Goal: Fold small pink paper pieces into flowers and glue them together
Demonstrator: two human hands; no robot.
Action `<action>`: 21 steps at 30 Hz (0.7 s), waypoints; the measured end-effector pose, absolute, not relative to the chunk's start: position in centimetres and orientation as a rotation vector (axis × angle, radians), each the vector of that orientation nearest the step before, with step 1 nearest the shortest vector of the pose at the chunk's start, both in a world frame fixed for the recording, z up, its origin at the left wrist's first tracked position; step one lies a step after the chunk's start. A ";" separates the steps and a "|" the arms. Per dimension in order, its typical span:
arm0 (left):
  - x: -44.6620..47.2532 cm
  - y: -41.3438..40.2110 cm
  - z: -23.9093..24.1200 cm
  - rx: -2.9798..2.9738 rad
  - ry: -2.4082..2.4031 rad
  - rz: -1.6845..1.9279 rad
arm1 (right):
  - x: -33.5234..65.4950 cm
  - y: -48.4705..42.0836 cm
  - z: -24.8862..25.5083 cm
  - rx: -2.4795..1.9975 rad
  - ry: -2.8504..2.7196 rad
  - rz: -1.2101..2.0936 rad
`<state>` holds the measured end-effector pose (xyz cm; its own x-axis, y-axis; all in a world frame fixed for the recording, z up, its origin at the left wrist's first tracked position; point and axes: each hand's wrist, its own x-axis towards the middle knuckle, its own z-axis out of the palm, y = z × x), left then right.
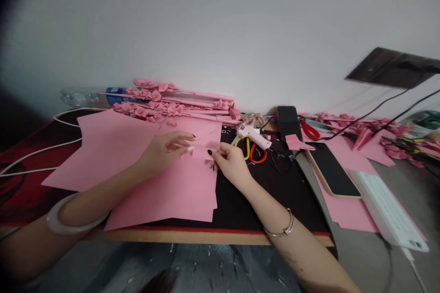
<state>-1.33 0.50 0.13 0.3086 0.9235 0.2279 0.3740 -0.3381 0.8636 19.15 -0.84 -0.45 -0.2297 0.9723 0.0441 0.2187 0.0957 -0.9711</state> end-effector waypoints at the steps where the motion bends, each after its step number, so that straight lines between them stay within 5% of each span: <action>1: -1.2 0.4 0.1 1.907 1.110 0.952 | 19.1 -0.9 -0.3 -1.200 -1.579 1.226; 8: -0.7 0.0 -0.4 2.310 0.932 0.827 | 18.7 -1.2 0.0 -1.162 -1.572 1.305; 21: -0.5 -0.1 0.2 2.033 0.993 0.804 | 18.5 -1.3 0.1 -1.045 -1.624 1.386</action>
<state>-0.47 -0.07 0.24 0.5079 0.8343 0.2142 0.3826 -0.4413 0.8117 18.54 -1.29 0.07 -0.3888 0.9208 0.0314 0.1137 0.0818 -0.9901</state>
